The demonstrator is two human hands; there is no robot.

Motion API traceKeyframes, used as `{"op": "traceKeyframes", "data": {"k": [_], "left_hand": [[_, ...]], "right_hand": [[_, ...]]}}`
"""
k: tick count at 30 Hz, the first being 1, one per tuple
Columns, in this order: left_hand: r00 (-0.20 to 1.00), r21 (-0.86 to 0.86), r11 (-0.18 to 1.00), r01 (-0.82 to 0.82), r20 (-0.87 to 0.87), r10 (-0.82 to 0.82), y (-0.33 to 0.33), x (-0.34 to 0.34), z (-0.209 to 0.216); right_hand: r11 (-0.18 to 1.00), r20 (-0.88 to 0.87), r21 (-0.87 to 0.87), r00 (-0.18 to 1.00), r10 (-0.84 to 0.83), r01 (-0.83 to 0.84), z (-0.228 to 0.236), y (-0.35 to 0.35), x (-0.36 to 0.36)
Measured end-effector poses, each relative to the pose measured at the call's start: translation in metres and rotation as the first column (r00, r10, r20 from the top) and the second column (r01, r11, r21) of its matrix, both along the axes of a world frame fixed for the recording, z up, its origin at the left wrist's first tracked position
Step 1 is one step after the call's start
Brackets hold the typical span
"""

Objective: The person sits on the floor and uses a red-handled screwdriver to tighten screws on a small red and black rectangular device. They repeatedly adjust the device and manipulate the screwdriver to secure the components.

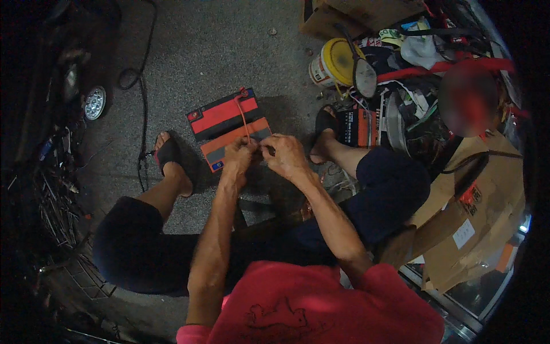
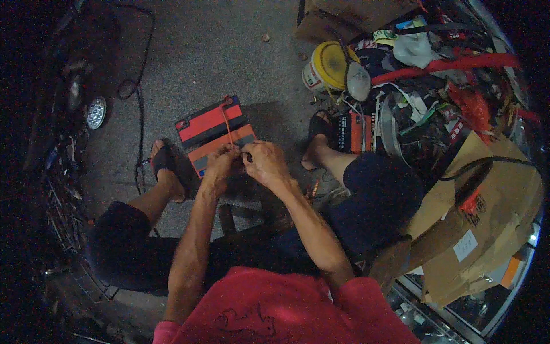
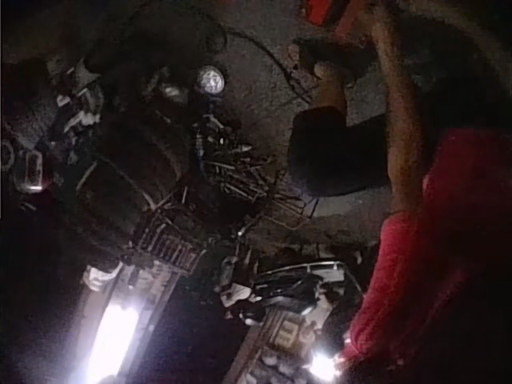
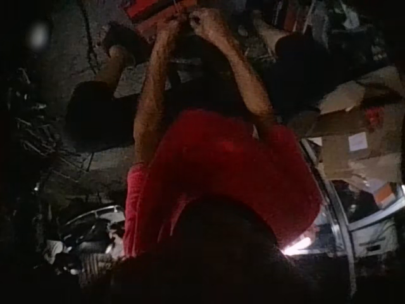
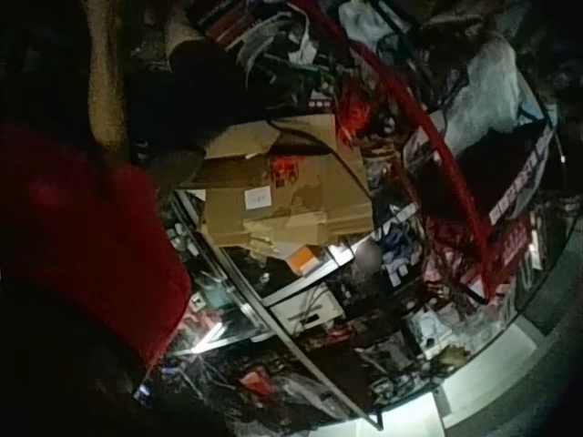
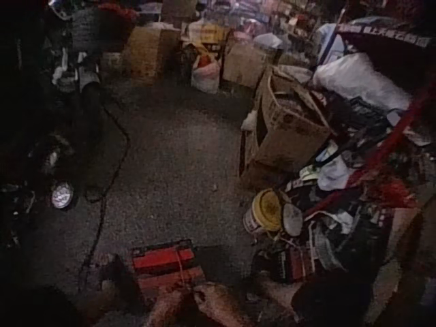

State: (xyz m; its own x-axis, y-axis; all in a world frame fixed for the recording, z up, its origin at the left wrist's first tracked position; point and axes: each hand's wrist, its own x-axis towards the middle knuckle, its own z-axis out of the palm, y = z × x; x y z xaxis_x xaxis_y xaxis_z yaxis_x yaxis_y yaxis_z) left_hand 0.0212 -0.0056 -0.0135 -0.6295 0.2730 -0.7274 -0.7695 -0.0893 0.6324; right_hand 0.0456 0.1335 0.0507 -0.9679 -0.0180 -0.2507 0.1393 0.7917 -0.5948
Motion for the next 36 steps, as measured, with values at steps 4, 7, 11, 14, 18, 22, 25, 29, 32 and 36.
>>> {"op": "traceKeyframes", "data": {"k": [4,7,11,14,18,22,25,29,32,36], "left_hand": [[0.979,-0.229,0.97,0.079,-0.164,-0.118,-0.003,-0.002,0.006],[0.92,-0.485,0.873,0.051,-0.318,-0.231,-0.016,-0.001,-0.021],[0.868,-0.658,0.749,0.076,-0.326,-0.375,-0.019,-0.006,-0.002],[0.853,-0.652,0.75,0.11,-0.326,-0.408,-0.019,-0.006,0.011],[0.861,-0.658,0.749,0.081,-0.332,-0.385,-0.018,-0.005,0.005],[0.87,-0.681,0.73,0.06,-0.323,-0.373,-0.016,-0.003,0.011],[0.865,-0.675,0.736,0.051,-0.339,-0.37,-0.015,-0.003,0.014],[0.837,-0.661,0.75,0.033,-0.392,-0.383,-0.018,-0.002,0.011],[0.857,-0.676,0.736,0.05,-0.35,-0.379,-0.017,-0.003,0.013],[0.878,-0.656,0.751,0.076,-0.313,-0.362,-0.017,-0.003,0.004]], "right_hand": [[0.976,-0.127,-0.133,0.973,-0.192,0.175,-0.001,0.0,0.001],[0.921,-0.074,-0.219,0.935,-0.346,0.323,-0.005,0.004,-0.004],[0.936,-0.049,-0.148,0.943,-0.328,0.318,-0.021,0.014,0.002],[0.944,-0.037,-0.122,0.949,-0.312,0.306,-0.03,0.013,0.007],[0.946,-0.028,-0.126,0.953,-0.303,0.297,-0.033,0.009,0.008],[0.964,-0.057,-0.099,0.966,-0.253,0.246,-0.036,0.008,0.01],[0.932,-0.028,-0.183,0.946,-0.323,0.313,-0.039,0.007,0.01],[0.933,-0.026,-0.18,0.947,-0.32,0.311,-0.037,0.008,0.009],[0.961,-0.088,-0.102,0.96,-0.267,0.258,-0.04,0.008,0.01],[0.967,-0.119,-0.063,0.96,-0.253,0.247,-0.049,0.008,0.01]]}}
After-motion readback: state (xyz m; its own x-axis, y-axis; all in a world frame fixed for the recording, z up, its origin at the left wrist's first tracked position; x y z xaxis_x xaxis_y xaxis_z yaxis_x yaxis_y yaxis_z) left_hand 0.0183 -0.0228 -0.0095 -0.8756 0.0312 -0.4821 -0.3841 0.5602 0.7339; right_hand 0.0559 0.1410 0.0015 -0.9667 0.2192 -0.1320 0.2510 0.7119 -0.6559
